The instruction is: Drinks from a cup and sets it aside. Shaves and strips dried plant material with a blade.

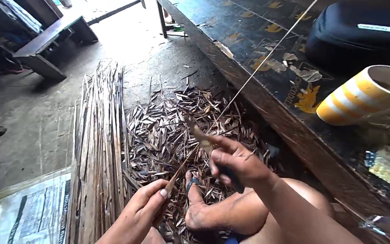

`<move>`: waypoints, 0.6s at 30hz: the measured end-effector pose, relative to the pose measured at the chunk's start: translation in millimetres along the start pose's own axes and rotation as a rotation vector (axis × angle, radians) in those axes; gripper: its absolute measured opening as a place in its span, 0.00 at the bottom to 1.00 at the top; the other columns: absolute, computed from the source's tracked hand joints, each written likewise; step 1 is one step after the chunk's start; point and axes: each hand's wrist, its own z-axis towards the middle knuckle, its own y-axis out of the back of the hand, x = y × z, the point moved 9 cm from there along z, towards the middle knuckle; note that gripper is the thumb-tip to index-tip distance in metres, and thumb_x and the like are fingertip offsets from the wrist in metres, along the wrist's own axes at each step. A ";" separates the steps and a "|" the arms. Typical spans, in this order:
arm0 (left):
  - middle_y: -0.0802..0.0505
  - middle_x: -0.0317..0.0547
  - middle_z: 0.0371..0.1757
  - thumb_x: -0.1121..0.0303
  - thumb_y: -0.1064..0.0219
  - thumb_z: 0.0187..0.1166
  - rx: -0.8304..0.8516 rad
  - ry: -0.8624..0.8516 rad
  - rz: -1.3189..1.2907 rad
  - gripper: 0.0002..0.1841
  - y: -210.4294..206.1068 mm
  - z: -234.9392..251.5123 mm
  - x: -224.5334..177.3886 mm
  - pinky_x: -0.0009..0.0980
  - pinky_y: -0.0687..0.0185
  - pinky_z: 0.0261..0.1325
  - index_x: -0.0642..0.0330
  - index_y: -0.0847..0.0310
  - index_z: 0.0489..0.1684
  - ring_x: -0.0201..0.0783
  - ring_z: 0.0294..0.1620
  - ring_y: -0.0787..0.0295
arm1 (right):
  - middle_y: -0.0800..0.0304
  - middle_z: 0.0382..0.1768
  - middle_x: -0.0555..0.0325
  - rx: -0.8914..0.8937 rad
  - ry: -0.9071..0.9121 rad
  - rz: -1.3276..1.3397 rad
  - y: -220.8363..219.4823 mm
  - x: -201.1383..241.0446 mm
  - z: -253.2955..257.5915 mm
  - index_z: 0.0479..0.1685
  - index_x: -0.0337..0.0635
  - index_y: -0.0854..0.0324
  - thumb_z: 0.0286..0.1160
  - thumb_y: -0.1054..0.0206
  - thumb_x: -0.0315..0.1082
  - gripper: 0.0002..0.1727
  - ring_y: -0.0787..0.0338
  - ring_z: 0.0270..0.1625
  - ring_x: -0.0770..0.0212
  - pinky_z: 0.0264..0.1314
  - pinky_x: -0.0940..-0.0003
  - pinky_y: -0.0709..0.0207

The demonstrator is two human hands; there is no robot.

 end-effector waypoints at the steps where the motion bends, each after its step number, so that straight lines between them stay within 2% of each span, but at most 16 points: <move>1: 0.20 0.31 0.22 0.60 0.54 0.90 0.016 0.024 -0.059 0.19 -2.5 0.9 -0.4 0.20 0.30 0.17 0.53 0.14 0.55 0.24 0.15 0.28 | 0.11 0.28 0.61 0.043 -0.038 0.000 -10.8 -11.9 0.5 0.86 0.43 0.36 0.89 0.43 0.34 0.27 0.18 0.19 0.72 0.20 0.78 0.23; 6: 0.20 0.32 0.22 0.60 0.53 0.88 0.104 0.144 -0.305 0.19 -9.4 2.1 1.0 0.18 0.33 0.15 0.53 0.12 0.53 0.24 0.14 0.29 | 0.13 0.28 0.59 0.197 -0.111 0.034 -45.2 -46.4 -4.1 0.84 0.44 0.33 0.90 0.43 0.33 0.25 0.20 0.18 0.72 0.19 0.78 0.25; 12: 0.23 0.29 0.20 0.58 0.49 0.89 0.233 0.191 -0.522 0.18 -16.3 -2.2 0.1 0.16 0.35 0.15 0.54 0.12 0.53 0.21 0.13 0.32 | 0.12 0.30 0.59 0.223 -0.054 -0.013 -39.2 -28.7 -3.0 0.85 0.43 0.33 0.90 0.43 0.32 0.25 0.20 0.20 0.73 0.20 0.79 0.25; 15: 0.26 0.29 0.19 0.58 0.49 0.89 0.305 0.215 -0.616 0.18 -20.1 -5.4 -0.3 0.16 0.35 0.14 0.56 0.13 0.53 0.21 0.12 0.33 | 0.11 0.31 0.62 0.160 -0.008 -0.038 -28.6 -15.2 -2.0 0.84 0.46 0.31 0.89 0.42 0.33 0.25 0.18 0.22 0.74 0.21 0.79 0.24; 18: 0.26 0.27 0.18 0.57 0.48 0.89 0.369 0.251 -0.680 0.18 -22.7 -11.6 2.7 0.16 0.34 0.15 0.56 0.13 0.51 0.21 0.13 0.32 | 0.12 0.28 0.64 0.052 0.038 -0.036 -7.4 5.7 0.1 0.84 0.47 0.33 0.89 0.42 0.34 0.25 0.19 0.20 0.74 0.20 0.80 0.25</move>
